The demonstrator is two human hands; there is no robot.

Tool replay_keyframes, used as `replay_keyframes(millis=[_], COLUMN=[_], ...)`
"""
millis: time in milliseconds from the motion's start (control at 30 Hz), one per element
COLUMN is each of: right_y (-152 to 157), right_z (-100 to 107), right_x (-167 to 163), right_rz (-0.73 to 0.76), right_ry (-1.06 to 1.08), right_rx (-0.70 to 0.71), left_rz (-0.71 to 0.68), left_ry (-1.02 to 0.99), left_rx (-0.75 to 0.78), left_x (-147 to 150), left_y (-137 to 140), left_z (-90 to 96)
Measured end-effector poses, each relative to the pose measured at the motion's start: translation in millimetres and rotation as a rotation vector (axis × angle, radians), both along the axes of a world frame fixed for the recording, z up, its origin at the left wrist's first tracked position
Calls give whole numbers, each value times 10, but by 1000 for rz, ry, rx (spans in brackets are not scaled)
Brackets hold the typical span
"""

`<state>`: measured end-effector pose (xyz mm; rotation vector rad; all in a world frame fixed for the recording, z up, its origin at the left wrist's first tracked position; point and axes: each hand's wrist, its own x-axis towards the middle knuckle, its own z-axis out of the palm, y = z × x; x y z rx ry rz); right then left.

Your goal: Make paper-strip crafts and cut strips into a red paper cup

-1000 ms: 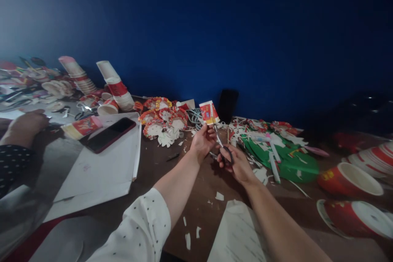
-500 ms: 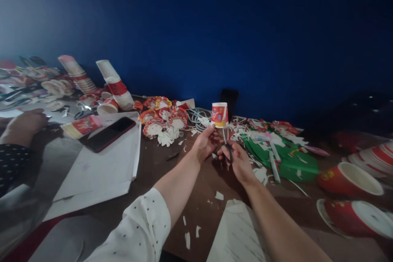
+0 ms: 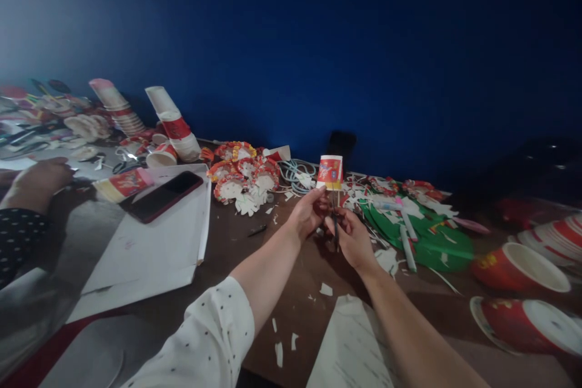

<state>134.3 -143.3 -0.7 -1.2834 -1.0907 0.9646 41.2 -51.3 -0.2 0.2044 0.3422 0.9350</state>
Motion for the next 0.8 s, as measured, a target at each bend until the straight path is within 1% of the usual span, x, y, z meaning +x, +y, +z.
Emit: replay_keyframes(millis=[100, 267, 433, 567, 667, 733, 800], right_y=[6, 10, 11, -12, -32, -38, -36], right_z=[-2, -14, -10, 58, 98, 106, 108], right_x=[-6, 3, 5, -37, -56, -44, -13], right_rz=[-27, -29, -24, -14, 14, 41, 69], right_ry=[23, 29, 35, 81, 135, 210, 312], right_rx=[18, 34, 42, -18, -97, -118, -115], left_rz=[-9, -51, -46, -25, 39, 66, 52], left_ry=[-1, 1, -3, -82, -161, -190, -194], left_rx=[0, 8, -21, -55, -75, -77, -65], left_x=[2, -13, -15, -52, -102, -128, -140], left_y=[1, -26, -38, -6, 23, 33, 32], left_z=[-11, 30, 55, 66, 92, 109, 120])
